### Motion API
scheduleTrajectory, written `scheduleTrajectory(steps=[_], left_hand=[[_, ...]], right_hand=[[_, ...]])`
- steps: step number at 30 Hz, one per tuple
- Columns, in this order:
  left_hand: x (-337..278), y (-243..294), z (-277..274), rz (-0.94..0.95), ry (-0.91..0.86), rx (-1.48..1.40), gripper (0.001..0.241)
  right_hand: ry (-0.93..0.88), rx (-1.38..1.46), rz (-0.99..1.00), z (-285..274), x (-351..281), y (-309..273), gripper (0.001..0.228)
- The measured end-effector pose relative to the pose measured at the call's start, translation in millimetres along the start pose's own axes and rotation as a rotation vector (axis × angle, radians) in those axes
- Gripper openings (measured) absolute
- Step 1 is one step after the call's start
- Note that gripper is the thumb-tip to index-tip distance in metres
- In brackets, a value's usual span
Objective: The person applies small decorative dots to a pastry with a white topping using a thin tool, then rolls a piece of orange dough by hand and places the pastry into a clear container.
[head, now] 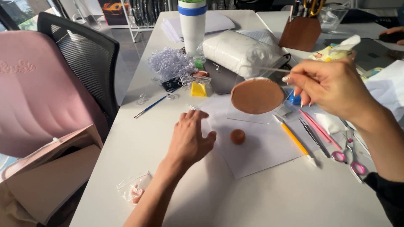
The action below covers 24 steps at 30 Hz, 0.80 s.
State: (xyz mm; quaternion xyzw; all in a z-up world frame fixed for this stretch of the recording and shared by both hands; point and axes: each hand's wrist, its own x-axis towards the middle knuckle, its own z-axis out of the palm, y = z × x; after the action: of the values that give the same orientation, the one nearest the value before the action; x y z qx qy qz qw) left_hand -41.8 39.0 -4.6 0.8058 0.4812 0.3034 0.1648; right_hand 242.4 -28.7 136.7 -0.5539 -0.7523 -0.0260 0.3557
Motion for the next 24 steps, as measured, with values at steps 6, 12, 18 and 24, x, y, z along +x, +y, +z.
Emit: scheduleTrajectory(steps=[6, 12, 18, 24], left_hand=[[-22, 37, 27, 0.255, -0.193, 0.068, 0.074], [-11, 26, 56, 0.358, -0.087, -0.004, 0.065], [-8, 54, 42, 0.202, -0.003, -0.496, 0.052], [-13, 58, -12, -0.151, -0.528, -1.457, 0.062]], right_hand=[[-0.041, -0.124, 0.039, -25, 2, -1, 0.028], [-0.044, -0.215, 0.034, -35, 4, -6, 0.038], [0.129, -0.141, -0.230, -7, 7, 22, 0.033], [0.185, -0.212, -0.306, 18, 7, 24, 0.038]])
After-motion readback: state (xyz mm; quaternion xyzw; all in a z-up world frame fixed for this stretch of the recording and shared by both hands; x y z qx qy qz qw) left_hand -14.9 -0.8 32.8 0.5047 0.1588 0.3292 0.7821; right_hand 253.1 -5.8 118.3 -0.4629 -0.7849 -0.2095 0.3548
